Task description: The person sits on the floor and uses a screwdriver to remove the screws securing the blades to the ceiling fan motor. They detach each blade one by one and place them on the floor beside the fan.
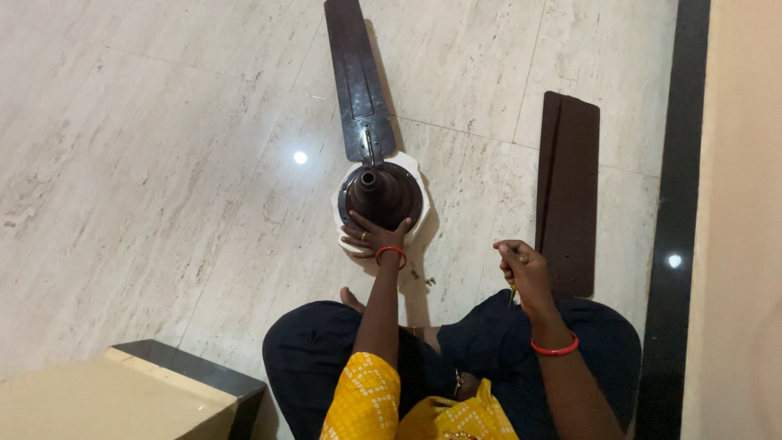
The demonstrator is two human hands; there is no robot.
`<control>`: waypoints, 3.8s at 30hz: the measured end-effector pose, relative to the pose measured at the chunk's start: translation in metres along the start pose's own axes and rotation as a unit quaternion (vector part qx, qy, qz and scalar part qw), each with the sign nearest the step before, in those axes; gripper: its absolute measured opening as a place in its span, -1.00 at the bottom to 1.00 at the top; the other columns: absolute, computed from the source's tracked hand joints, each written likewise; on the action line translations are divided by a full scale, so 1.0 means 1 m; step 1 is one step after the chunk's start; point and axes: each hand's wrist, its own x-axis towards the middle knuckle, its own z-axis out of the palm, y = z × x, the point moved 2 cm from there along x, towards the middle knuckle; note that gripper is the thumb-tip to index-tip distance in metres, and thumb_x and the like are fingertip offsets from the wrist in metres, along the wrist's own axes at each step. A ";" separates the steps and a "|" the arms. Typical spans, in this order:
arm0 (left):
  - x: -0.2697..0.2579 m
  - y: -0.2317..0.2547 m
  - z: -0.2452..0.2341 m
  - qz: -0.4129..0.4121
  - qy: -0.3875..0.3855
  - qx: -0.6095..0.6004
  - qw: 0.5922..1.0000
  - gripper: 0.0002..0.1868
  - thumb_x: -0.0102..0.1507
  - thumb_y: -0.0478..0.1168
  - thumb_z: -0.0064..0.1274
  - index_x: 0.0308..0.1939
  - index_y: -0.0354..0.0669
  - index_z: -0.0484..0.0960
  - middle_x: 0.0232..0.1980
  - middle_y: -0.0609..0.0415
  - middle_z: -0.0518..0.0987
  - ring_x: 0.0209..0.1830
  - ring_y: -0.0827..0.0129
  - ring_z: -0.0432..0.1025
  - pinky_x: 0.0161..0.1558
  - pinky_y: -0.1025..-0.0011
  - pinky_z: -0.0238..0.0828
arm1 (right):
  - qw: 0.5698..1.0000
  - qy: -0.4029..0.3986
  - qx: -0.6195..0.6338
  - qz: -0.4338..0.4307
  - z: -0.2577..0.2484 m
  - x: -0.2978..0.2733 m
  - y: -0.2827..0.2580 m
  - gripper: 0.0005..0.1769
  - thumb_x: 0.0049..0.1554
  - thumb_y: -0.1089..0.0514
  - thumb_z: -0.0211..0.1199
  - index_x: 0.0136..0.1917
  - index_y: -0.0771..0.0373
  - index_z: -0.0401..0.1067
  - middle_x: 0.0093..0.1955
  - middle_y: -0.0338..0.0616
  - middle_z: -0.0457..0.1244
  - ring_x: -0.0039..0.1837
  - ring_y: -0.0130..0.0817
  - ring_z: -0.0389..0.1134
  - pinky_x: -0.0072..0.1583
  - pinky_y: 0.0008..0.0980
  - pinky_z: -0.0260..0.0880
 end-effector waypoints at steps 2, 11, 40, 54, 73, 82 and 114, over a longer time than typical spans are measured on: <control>0.004 -0.004 -0.002 0.034 -0.005 0.007 0.999 0.75 -0.26 0.41 0.52 0.62 0.19 -0.54 0.68 -0.22 -0.56 0.64 -0.25 -0.72 0.44 -0.44 -0.62 | 1.000 -0.014 -0.001 0.003 0.005 -0.003 0.005 -0.75 0.24 0.04 0.27 0.06 0.25 0.55 -0.35 -0.37 0.19 -0.33 -0.67 0.11 -0.31 -0.61 0.09; 0.074 -0.010 -0.043 0.168 -0.143 0.102 0.970 0.77 -0.33 0.39 0.53 0.62 0.31 -0.51 0.71 -0.14 -0.44 0.69 -0.17 -0.61 0.46 -0.42 -0.59 | 0.990 -0.023 -0.135 -0.010 0.034 0.013 0.017 -0.70 0.17 0.04 0.35 0.10 0.24 0.61 -0.35 -0.26 0.28 -0.30 -0.61 0.21 -0.26 -0.55 0.17; 0.122 -0.013 -0.042 0.277 -0.173 0.147 0.934 0.72 -0.39 0.40 0.55 0.62 0.32 -0.33 0.72 -0.04 -0.38 0.70 -0.03 -0.56 0.51 -0.27 -0.62 | 0.922 -0.078 -0.368 -0.088 0.179 0.192 -0.041 -0.26 0.25 -0.25 0.17 0.52 0.20 0.16 0.22 0.39 0.31 0.29 0.27 0.34 0.25 0.01 0.34; 0.063 -0.005 -0.048 0.218 -0.218 0.203 0.929 0.60 -0.17 0.35 0.49 0.65 0.20 -0.35 0.73 0.11 -0.35 0.73 0.14 -0.50 0.49 -0.39 -0.50 | 0.940 0.047 -0.338 -0.027 0.103 0.108 0.028 -0.20 0.21 -0.34 0.15 0.50 0.14 0.07 0.00 0.27 0.34 0.08 0.24 0.37 0.15 0.08 0.31; 0.025 -0.024 -0.044 0.304 -0.242 0.002 0.921 0.34 -0.02 -0.12 0.50 0.57 -0.30 -0.19 0.66 -0.35 -0.23 0.64 -0.03 -0.07 0.52 0.32 0.00 | 0.982 -0.083 -0.166 -0.042 0.082 0.066 0.062 0.19 -0.05 0.07 0.55 0.61 0.14 -0.16 0.46 0.04 0.21 0.43 -0.21 0.26 0.35 -0.24 0.34; 0.059 -0.026 -0.060 0.276 -0.239 0.062 0.929 0.22 -0.02 -0.22 0.48 0.54 -0.24 -0.05 0.65 -0.34 -0.15 0.63 -0.11 -0.08 0.54 0.27 -0.04 | 0.960 -0.207 -0.178 -0.064 0.093 0.067 0.068 0.37 -0.12 0.10 0.59 0.66 0.07 -0.31 0.41 0.12 0.19 0.39 -0.09 0.24 0.31 -0.12 0.36; -0.056 0.060 -0.111 0.413 -0.011 -0.167 0.895 -0.56 0.24 -0.29 0.14 0.22 -0.20 0.51 0.19 -0.22 0.49 0.21 -0.12 0.43 0.18 0.09 0.39 | 0.970 -0.034 -0.105 -0.219 0.069 0.112 0.021 -0.80 0.26 0.25 0.24 0.08 0.28 0.26 0.05 -0.09 0.36 0.10 -0.42 0.46 -0.04 -0.43 0.59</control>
